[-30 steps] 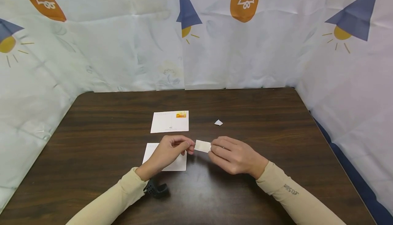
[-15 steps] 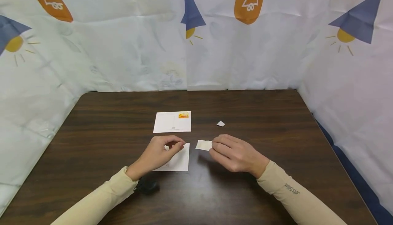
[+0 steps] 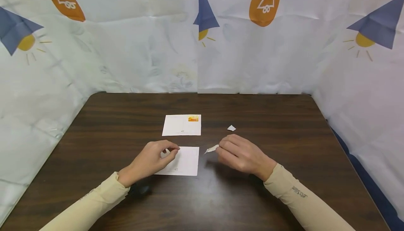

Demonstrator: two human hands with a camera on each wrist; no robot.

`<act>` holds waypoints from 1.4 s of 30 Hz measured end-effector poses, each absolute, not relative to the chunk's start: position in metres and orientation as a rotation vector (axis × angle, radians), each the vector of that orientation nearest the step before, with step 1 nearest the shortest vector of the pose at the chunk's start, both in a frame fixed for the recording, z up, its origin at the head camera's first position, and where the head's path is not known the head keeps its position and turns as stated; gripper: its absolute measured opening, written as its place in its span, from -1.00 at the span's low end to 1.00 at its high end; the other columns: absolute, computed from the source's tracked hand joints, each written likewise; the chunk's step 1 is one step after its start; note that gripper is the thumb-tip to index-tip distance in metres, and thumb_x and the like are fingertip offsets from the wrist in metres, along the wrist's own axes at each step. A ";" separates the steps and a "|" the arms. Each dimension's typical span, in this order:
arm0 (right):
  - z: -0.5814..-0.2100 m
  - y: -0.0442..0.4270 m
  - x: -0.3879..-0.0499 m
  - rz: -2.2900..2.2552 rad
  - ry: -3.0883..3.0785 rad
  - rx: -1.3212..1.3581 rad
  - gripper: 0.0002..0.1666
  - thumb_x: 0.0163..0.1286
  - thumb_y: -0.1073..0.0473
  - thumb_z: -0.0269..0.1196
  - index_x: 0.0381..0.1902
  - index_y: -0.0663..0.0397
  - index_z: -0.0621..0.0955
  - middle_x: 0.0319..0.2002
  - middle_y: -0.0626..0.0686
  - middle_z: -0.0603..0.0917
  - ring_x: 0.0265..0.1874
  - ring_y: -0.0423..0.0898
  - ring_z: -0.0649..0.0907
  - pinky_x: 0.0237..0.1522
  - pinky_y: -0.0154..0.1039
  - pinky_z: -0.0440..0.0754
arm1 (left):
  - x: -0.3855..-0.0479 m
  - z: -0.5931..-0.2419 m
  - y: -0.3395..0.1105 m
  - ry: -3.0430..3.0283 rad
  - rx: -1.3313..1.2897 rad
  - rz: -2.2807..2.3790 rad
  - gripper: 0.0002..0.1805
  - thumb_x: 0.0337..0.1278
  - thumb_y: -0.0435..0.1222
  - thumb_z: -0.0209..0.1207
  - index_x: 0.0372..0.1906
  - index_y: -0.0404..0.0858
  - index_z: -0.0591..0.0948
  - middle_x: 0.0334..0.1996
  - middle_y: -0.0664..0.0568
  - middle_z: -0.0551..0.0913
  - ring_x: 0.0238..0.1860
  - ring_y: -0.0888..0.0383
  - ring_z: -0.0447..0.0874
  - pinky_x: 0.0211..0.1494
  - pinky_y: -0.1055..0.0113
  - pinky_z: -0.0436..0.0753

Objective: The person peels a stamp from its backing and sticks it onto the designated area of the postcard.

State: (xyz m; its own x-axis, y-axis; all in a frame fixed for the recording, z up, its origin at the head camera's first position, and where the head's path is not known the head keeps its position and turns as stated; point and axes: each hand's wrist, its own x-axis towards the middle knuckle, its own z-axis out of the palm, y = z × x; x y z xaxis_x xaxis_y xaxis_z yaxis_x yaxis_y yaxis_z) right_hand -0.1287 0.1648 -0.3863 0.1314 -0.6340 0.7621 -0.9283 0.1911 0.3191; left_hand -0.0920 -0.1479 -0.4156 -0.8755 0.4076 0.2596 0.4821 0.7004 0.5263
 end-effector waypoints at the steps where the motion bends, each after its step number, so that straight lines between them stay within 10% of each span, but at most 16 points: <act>1: -0.387 0.164 -0.129 0.429 -1.594 1.522 -0.84 0.36 0.40 0.17 -0.37 0.27 0.68 -0.41 0.08 0.71 -0.43 -0.03 0.66 -0.36 -0.20 0.71 | -0.091 -0.416 -0.150 -2.786 -0.740 -0.889 -0.87 0.31 -0.31 0.28 -0.18 -0.19 0.81 -0.26 0.13 0.83 -0.28 0.31 0.76 -0.21 0.42 0.70; 28: -0.412 0.150 -0.129 1.211 -2.223 0.980 -0.70 0.12 0.50 0.38 -0.32 -0.02 0.72 -0.39 -0.12 0.73 -0.42 -0.30 0.63 -0.29 -0.50 0.68 | -0.079 -0.425 -0.187 -2.829 -1.040 -0.408 -0.54 0.24 -0.24 0.39 0.18 -0.39 0.68 0.19 -0.22 0.73 0.07 -0.05 0.83 0.07 0.10 0.81; 42: -0.415 0.137 -0.130 1.622 -2.632 0.567 -0.89 0.30 0.33 0.42 -0.25 0.03 0.74 -0.27 0.06 0.79 -0.38 -0.27 0.69 -0.27 -0.41 0.74 | -0.074 -0.428 -0.194 -2.849 -1.018 -0.344 -0.47 0.22 -0.18 0.43 0.19 -0.41 0.66 0.21 -0.22 0.71 0.17 -0.08 0.77 0.17 0.08 0.77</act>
State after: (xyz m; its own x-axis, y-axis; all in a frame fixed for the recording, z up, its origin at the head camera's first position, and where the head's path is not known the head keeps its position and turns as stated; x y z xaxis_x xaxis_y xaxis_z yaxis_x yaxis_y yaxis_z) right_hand -0.1301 0.1367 -0.4155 -0.9350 -0.3025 0.1851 -0.3014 0.4024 -0.8644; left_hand -0.0741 -0.1943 -0.4280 -0.7725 0.6131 0.1655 0.6349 0.7517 0.1788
